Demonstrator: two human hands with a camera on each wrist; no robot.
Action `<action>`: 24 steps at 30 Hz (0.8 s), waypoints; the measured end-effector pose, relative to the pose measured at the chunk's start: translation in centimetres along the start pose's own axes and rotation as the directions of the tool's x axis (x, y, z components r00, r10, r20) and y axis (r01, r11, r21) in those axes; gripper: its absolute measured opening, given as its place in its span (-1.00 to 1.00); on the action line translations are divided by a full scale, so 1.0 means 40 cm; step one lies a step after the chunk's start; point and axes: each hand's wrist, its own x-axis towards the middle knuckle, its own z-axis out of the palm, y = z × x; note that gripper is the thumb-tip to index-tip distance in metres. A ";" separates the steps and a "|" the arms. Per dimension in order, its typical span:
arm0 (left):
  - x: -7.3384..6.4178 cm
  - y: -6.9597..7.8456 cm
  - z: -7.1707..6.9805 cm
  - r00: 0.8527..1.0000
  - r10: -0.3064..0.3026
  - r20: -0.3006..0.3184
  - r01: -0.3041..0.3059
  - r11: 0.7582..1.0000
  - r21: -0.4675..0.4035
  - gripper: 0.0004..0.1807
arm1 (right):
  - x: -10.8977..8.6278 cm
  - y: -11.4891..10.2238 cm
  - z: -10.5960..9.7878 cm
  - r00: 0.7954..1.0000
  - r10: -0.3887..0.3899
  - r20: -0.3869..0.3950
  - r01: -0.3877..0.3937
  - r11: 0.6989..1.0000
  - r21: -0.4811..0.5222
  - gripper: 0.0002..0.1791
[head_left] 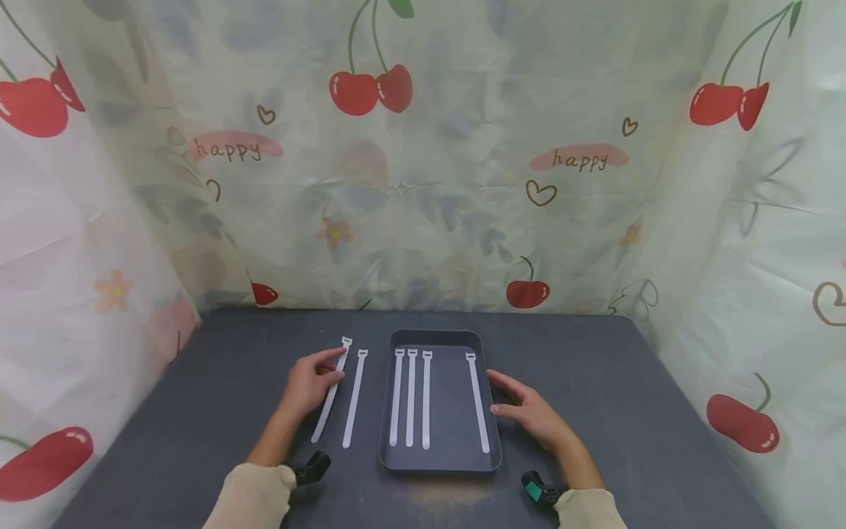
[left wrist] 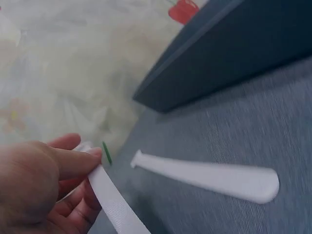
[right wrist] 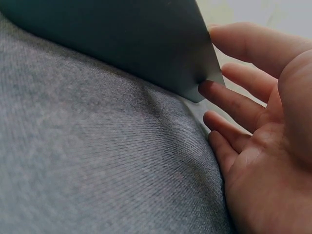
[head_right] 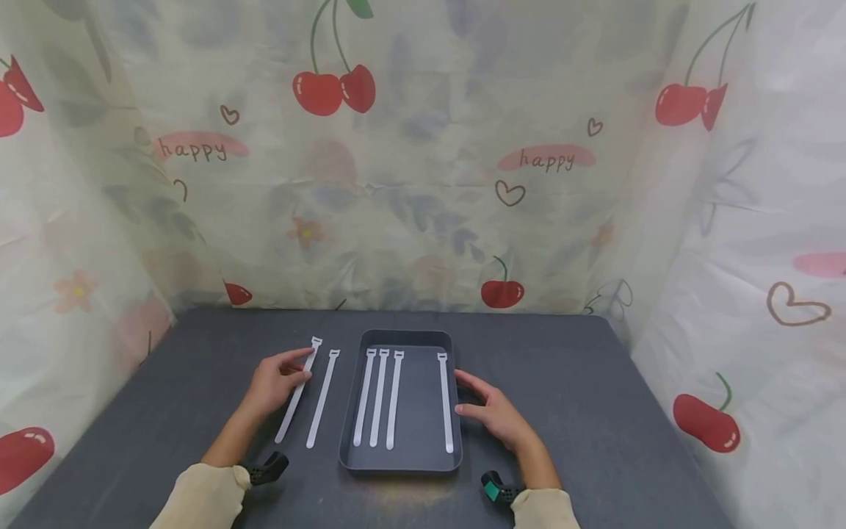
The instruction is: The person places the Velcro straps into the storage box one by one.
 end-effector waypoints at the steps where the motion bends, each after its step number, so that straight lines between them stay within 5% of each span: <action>1: 0.001 0.010 -0.001 1.000 0.013 -0.002 -0.013 1.000 -0.020 -0.60 | 0.000 0.000 0.000 1.000 -0.002 -0.001 0.002 1.000 -0.004 -0.27; 8: 0.009 0.077 0.007 0.998 0.053 -0.012 -0.054 0.994 -0.099 -0.78 | 0.001 0.002 -0.002 1.000 -0.017 0.000 0.017 1.000 -0.009 -0.27; 24: 0.026 0.201 0.070 0.997 -0.003 0.081 0.021 0.972 -0.234 -0.78 | 0.001 0.003 0.000 1.000 0.005 -0.002 -0.005 1.000 -0.007 -0.27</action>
